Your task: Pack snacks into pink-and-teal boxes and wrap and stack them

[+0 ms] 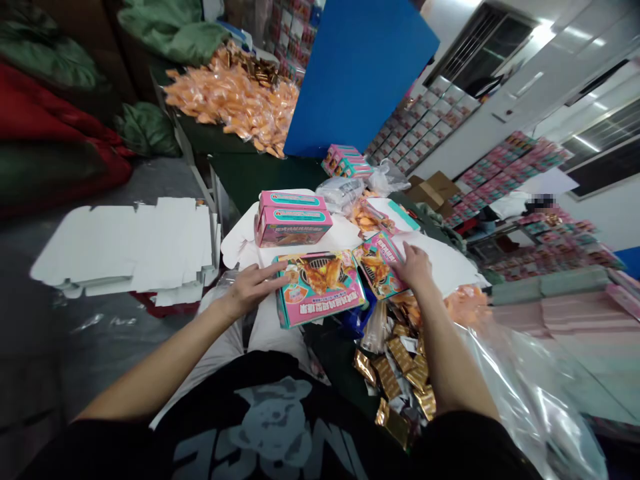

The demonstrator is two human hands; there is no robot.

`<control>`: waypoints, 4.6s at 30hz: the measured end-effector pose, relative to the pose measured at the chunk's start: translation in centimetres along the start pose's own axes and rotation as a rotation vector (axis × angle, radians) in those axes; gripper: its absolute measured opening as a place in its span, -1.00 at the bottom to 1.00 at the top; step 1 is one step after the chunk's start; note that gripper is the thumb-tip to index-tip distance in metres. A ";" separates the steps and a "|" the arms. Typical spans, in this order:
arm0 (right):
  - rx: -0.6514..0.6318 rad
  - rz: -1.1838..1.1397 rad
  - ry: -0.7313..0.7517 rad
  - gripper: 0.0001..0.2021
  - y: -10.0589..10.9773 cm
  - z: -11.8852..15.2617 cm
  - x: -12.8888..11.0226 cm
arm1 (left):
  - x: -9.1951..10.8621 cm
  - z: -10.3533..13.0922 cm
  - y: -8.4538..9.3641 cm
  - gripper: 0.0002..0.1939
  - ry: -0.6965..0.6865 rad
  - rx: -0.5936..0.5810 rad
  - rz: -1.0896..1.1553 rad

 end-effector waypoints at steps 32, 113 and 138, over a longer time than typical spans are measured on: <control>-0.248 -0.283 0.893 -0.36 -5.6 -3.9 -15.9 | -2.2 0.2 -1.2 -0.08 0.942 -0.261 0.251; -0.070 -0.249 0.712 -0.27 -2.2 -3.4 -9.7 | -3.3 -1.3 -1.5 -0.21 1.091 -0.345 0.391; -0.308 0.145 -0.045 -0.14 -2.7 -0.7 3.1 | -2.8 -1.3 -1.5 -0.19 1.135 -0.322 0.440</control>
Point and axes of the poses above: each hand's wrist, its own z-axis away from the middle knuckle, its own y-axis out of the back of the hand, x = y × z, the point moved 1 cm from there along -z, towards the middle knuckle, and after that the axes turned 9 degrees about y, right-handed, at the moved point
